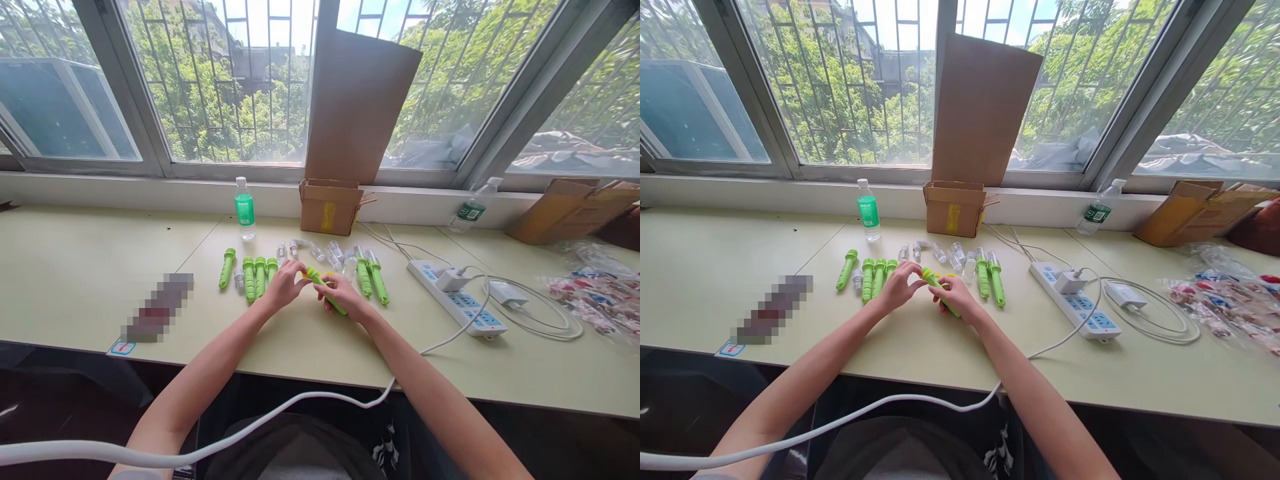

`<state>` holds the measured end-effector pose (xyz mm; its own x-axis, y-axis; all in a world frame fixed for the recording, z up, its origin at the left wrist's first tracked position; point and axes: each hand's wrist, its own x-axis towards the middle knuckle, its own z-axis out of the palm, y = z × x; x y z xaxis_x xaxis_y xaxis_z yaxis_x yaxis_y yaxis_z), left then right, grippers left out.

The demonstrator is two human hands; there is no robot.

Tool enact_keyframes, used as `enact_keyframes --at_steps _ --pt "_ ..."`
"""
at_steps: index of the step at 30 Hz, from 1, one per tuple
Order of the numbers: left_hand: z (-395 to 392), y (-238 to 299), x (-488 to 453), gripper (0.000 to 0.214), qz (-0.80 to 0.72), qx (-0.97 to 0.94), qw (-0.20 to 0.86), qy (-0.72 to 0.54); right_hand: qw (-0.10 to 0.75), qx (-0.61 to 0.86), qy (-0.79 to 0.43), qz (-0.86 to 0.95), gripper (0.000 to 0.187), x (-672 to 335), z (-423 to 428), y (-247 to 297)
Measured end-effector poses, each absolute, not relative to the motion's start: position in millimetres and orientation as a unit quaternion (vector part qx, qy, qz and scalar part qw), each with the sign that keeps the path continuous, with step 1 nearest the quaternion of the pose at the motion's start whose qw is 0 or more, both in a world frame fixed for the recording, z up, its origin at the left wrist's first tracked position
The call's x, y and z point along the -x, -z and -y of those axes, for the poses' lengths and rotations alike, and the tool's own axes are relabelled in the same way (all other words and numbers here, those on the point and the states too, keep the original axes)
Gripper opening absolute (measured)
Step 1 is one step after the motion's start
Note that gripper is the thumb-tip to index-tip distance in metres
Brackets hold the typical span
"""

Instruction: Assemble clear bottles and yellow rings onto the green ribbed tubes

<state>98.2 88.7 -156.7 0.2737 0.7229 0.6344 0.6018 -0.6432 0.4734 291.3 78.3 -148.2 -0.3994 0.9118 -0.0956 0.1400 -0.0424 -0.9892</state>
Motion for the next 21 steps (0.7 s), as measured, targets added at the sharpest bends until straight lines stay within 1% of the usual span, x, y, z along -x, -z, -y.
enact_keyframes --at_steps 4,13,18,21 --pt "-88.8 156.9 -98.2 0.012 -0.411 -0.801 0.067 -0.430 0.332 0.431 -0.579 0.607 0.040 -291.6 -78.7 148.7" --pt "-87.0 153.0 -98.9 0.016 -0.408 -0.793 0.073 -0.447 0.319 0.412 -0.577 0.629 0.040 -289.9 -76.0 143.7" --pt "-87.9 154.2 -98.8 0.013 -0.408 -0.798 0.074 -0.437 0.302 0.422 -0.571 0.636 0.043 -288.9 -74.8 141.0" --pt "-88.0 154.9 -98.7 0.013 -0.411 -0.799 0.072 -0.432 0.305 0.417 -0.573 0.636 0.043 -289.2 -74.9 141.3"
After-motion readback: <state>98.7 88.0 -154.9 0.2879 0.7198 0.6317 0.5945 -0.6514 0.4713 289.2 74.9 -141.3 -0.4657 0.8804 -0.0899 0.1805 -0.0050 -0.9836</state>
